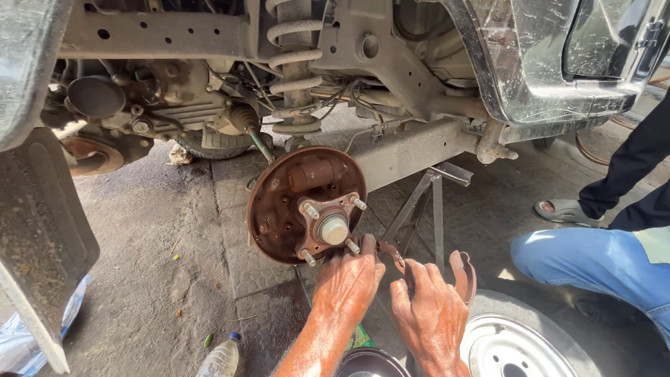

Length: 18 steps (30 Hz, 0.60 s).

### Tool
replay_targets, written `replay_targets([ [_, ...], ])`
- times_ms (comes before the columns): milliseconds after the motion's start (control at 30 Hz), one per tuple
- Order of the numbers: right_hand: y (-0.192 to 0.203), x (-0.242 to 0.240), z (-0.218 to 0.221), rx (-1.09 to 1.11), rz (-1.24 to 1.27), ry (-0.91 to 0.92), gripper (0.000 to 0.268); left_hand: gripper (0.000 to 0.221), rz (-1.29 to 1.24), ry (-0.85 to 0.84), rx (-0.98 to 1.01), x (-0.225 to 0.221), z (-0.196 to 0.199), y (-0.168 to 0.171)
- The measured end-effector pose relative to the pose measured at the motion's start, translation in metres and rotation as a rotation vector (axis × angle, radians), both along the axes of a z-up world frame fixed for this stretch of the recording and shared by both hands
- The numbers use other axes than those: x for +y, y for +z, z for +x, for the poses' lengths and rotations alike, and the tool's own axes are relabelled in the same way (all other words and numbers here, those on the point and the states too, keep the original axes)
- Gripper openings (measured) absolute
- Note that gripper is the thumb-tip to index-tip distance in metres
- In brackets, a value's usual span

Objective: The recorder is dismantling and repairing the drum brake assembly on a vehicle.

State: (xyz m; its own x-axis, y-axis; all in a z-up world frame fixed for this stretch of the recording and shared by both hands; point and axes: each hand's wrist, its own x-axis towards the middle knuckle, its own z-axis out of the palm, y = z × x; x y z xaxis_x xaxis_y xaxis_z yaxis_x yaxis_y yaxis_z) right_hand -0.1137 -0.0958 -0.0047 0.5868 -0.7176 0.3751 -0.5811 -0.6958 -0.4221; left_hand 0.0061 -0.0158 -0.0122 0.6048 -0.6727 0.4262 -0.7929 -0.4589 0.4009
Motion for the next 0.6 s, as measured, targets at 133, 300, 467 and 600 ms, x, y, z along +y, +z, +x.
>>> replay_targets([
  [133, -0.001, -0.004, -0.005, -0.029, -0.024, 0.013, 0.036, 0.036, 0.064, -0.024, 0.053, 0.008, -0.002, 0.007],
  [300, -0.017, -0.011, -0.014, -0.076, -0.132, 0.097, 0.033, 0.031, 0.079, -0.071, 0.078, 0.014, -0.002, 0.001],
  [467, -0.014, 0.000, -0.006, -0.114, 0.220, -0.048, 0.043, 0.034, 0.027, -0.159, 0.141, 0.011, 0.008, -0.015],
  [600, 0.002, 0.024, 0.003, 0.043, 0.115, -0.075, 0.044, 0.033, 0.051, -0.158, 0.104, 0.012, 0.009, -0.015],
])
